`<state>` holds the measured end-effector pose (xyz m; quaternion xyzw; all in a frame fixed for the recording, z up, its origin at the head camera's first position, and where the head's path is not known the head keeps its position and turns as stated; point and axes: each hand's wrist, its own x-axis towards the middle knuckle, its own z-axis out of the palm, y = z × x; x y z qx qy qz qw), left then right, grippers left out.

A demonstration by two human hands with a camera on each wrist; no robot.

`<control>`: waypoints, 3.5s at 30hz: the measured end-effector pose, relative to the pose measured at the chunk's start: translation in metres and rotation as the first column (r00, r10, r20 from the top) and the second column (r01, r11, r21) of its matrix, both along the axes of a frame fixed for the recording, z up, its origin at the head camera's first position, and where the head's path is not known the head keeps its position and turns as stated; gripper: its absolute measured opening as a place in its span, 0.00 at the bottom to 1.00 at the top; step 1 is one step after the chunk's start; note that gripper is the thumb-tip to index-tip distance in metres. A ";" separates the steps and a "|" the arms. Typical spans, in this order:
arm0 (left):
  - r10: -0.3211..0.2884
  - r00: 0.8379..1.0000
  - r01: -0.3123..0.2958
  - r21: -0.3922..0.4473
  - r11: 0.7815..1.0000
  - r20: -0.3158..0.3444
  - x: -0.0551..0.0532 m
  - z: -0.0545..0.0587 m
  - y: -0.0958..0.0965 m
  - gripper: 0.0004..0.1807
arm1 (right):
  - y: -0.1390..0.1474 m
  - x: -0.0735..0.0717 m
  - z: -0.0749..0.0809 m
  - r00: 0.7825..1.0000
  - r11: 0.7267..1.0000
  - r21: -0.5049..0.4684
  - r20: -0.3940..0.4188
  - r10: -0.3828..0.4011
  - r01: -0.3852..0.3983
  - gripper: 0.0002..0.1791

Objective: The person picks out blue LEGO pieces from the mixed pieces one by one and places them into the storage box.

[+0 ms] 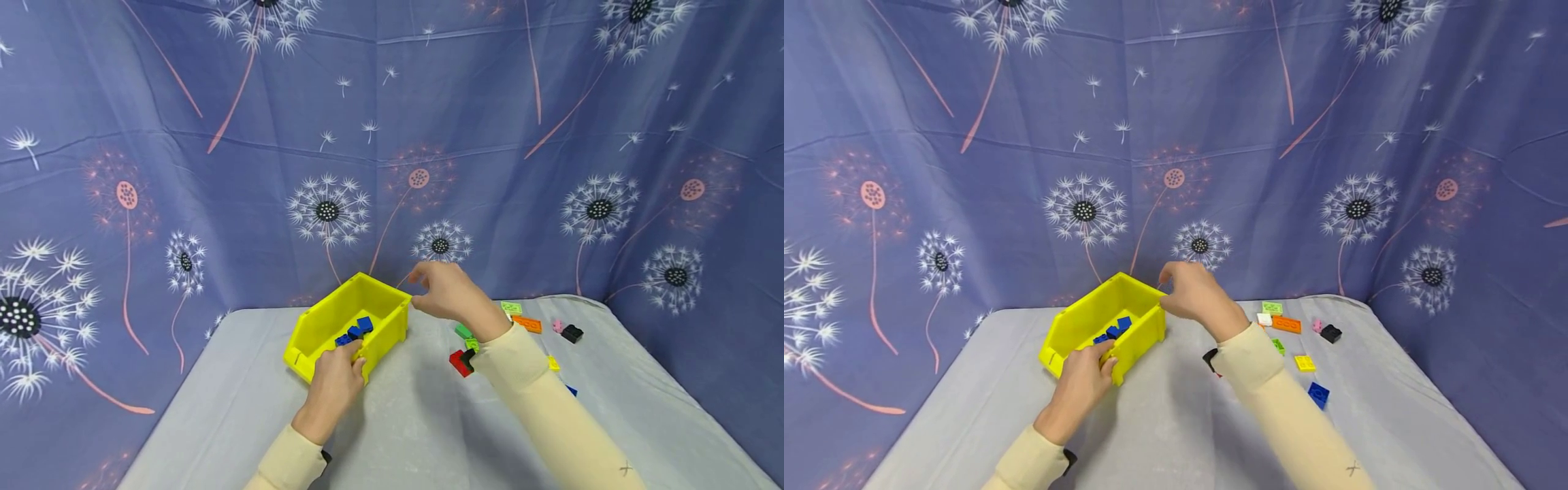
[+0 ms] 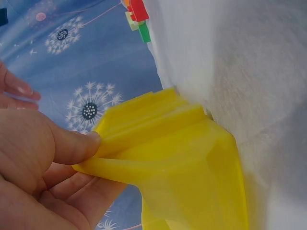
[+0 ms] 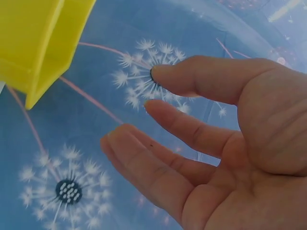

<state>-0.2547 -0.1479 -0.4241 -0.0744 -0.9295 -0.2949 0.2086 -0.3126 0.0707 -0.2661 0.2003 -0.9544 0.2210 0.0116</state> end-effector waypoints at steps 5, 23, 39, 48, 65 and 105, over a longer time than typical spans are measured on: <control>0.001 1.000 -0.001 0.001 1.000 0.002 0.001 0.001 0.000 0.18 | 0.022 0.005 -0.010 0.999 0.999 0.010 0.020 -0.037 0.037 0.23; -0.014 0.999 0.014 -0.005 1.000 -0.033 -0.002 0.000 0.001 0.18 | 0.120 0.016 -0.060 0.994 0.988 0.120 0.024 -0.103 0.099 0.23; -0.011 1.000 0.011 -0.004 1.000 -0.029 0.000 0.001 0.001 0.18 | 0.188 0.018 -0.111 0.966 0.961 0.226 0.164 -0.202 0.162 0.31; -0.006 1.000 0.006 -0.009 1.000 -0.022 0.000 0.000 0.000 0.18 | 0.206 0.019 -0.134 0.957 0.949 0.275 0.195 -0.214 0.156 0.33; 0.001 1.000 -0.001 -0.007 1.000 -0.010 0.000 -0.001 0.000 0.19 | 0.210 0.018 -0.157 0.956 0.947 0.255 0.163 -0.243 0.197 0.22; 0.001 1.000 -0.001 -0.003 1.000 -0.019 0.000 -0.002 0.000 0.18 | 0.217 0.023 -0.161 0.952 0.941 0.238 0.127 -0.277 0.242 0.07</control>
